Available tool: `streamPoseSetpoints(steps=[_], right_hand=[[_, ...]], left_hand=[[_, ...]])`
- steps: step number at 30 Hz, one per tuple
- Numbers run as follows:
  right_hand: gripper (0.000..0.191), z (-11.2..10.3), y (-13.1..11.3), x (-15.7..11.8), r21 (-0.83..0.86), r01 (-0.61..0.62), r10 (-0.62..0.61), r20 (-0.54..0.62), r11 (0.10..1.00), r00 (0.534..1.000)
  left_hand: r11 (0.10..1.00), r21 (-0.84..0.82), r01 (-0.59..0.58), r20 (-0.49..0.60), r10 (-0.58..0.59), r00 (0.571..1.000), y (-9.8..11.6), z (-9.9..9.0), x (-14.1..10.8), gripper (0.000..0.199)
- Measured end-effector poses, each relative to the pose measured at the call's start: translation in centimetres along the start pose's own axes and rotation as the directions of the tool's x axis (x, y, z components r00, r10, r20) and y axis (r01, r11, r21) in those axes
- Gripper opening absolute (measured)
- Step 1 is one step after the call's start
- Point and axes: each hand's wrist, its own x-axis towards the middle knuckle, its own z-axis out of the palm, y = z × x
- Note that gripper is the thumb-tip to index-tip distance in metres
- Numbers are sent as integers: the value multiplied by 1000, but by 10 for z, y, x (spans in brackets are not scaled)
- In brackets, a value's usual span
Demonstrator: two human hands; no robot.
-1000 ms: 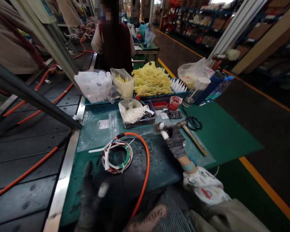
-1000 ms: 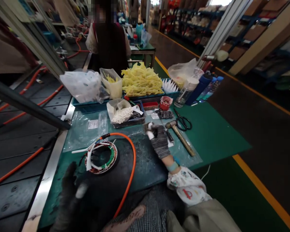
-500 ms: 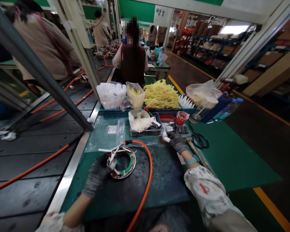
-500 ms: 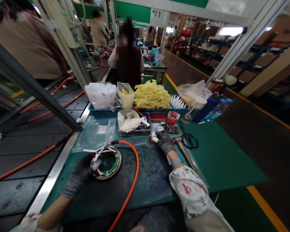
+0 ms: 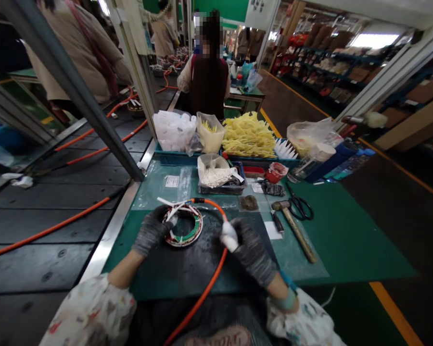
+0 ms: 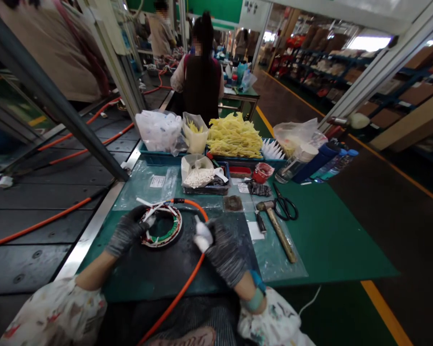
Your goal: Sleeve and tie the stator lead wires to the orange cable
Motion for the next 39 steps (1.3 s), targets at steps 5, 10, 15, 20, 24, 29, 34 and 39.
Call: streamPoseSetpoints(steps=[5, 10, 15, 20, 24, 29, 34, 39], right_hand=[[32, 49, -30, -51, 84, -77, 65, 132, 994, 989], [44, 46, -12, -82, -52, -75, 84, 227, 996, 970], [34, 28, -21, -78, 7, 31, -31, 236, 1000, 971], [34, 17, -38, -61, -17, 71, -64, 264, 997, 962], [34, 15, -48, -51, -80, 13, 4, 214, 997, 977], [28, 11, -61, -37, -48, 64, -50, 238, 997, 970], [25, 3, -62, -34, -111, 177, -160, 149, 978, 976], [24, -9, -51, -31, -219, 197, -166, 154, 956, 974]], left_hand=[[990, 101, -97, -75, 105, 992, -7, 3, -24, 53], [884, 145, -445, 34, 445, 895, -7, -5, -73, 47], [744, 292, -601, 181, 574, 799, 4, -19, -97, 40], [690, 434, -579, 184, 562, 807, 6, -18, -105, 43], [636, 482, -602, 168, 608, 776, 3, -16, -107, 42], [608, 520, -600, 183, 607, 774, 2, -14, -108, 46], [582, 488, -650, 201, 650, 733, 13, -12, -106, 48], [551, 510, -661, 291, 612, 735, 35, -5, -97, 51]])
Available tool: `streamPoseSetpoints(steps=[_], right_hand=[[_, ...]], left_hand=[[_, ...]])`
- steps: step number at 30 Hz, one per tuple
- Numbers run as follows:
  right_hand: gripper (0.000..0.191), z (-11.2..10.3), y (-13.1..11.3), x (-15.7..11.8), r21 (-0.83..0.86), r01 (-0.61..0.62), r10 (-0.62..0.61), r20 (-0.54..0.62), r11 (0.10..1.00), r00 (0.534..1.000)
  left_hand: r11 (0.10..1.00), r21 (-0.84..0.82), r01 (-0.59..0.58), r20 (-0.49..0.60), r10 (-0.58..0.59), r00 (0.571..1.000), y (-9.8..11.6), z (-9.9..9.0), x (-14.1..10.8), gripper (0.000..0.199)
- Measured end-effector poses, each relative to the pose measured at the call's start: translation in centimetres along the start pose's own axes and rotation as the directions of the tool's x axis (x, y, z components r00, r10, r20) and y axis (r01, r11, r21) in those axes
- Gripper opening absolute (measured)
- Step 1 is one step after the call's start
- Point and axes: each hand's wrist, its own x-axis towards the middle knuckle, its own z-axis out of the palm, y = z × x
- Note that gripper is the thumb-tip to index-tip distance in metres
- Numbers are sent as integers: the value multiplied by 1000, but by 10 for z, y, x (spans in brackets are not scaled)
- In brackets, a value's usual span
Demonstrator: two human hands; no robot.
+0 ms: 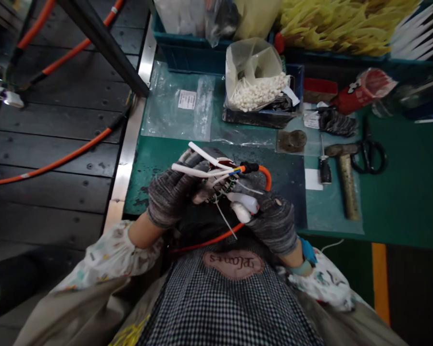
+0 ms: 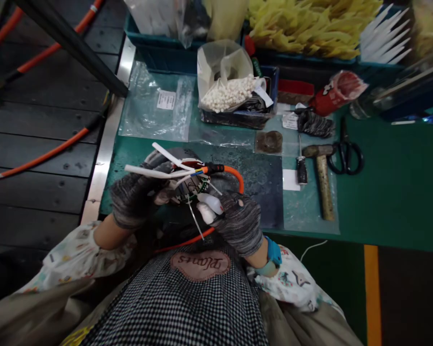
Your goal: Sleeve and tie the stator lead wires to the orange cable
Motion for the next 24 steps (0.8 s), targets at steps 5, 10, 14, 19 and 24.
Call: streamPoseSetpoints(steps=[5, 10, 14, 19, 24], right_hand=[[33, -7, 10, 8, -113, -4, 1, -23, 994, 1000], [31, -10, 15, 10, -111, 12, -12, 8, 994, 1000], [29, -10, 25, 12, -164, -44, 34, -62, 985, 997], [26, -2, 38, 21, -287, -25, -14, -134, 958, 991], [22, 9, 42, 21, -254, -71, 33, -150, 965, 988]], left_hand=[[997, 56, 52, 160, -61, 985, 13, 0, 39, 44], [987, 128, 94, 289, -128, 949, 21, 1, 76, 49], [976, 207, 74, 364, -147, 920, 28, 1, 97, 53], [947, 316, 66, 514, -229, 827, 42, 1, 129, 52], [916, 392, 86, 557, -311, 770, 47, 5, 151, 46]])
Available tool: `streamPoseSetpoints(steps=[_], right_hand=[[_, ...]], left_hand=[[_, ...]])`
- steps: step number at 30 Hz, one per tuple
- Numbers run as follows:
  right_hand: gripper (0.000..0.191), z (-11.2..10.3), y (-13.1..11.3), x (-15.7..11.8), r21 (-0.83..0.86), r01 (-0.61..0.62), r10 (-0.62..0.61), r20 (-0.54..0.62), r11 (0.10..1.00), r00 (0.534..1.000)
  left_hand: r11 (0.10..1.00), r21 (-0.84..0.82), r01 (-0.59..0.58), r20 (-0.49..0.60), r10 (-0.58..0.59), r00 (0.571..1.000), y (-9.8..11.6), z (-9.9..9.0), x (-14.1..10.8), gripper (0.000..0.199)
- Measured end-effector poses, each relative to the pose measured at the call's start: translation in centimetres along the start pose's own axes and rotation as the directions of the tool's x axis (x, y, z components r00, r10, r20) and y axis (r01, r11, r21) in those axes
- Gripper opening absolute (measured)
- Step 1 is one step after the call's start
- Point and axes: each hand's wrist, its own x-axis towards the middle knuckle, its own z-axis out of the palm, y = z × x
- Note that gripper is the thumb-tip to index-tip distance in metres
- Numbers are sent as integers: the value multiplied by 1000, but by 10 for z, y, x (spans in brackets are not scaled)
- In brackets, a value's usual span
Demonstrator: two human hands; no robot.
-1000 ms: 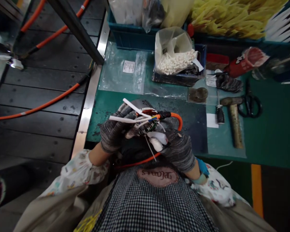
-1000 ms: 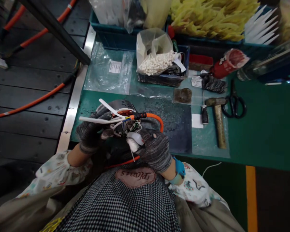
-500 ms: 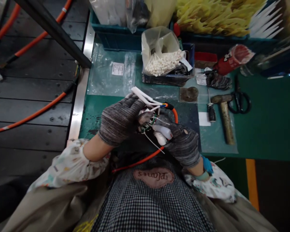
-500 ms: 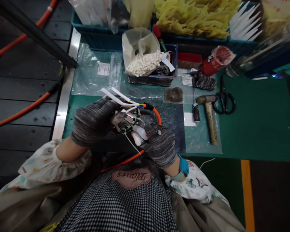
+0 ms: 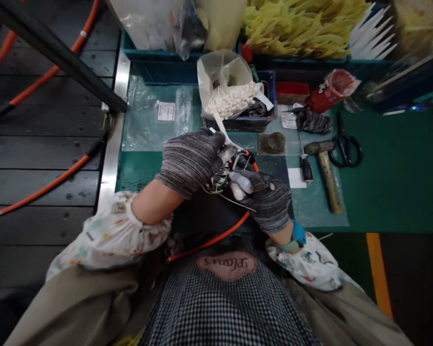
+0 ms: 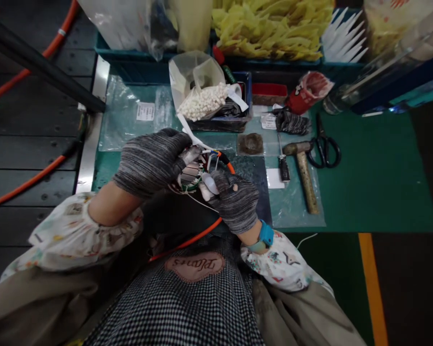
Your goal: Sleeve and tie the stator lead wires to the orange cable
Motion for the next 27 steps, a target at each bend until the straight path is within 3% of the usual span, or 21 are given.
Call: streamPoseSetpoints(steps=[7, 12, 15, 18, 20, 24, 27], right_hand=[[29, 12, 4, -2, -37, -65, 62, -66, 997, 996], [25, 2, 5, -5, 117, -88, 94, -44, 989, 995], [25, -13, 15, -12, 249, -226, 250, -66, 942, 966], [27, -20, 41, -11, 347, -383, 421, -38, 856, 906], [32, -15, 66, -2, 379, -407, 463, -64, 831, 884], [44, 18, 116, 31, 393, -323, 401, -136, 861, 906], [43, 47, 137, 59, 326, -236, 318, -227, 916, 921]], left_hand=[[1000, -28, 13, 22, -12, 1000, 4, -1, 5, 40], [1000, -24, -14, -28, 13, 1000, 6, 1, 7, 41], [1000, -4, -8, -23, 8, 1000, 9, 0, 3, 37], [998, 52, 44, -32, -43, 999, 11, 3, -11, 39], [994, 96, 61, -77, -53, 996, 10, 8, -23, 37], [976, 215, 37, -106, -15, 994, -2, 29, -41, 43], [974, 222, 43, -125, -15, 992, -15, 50, -41, 49]])
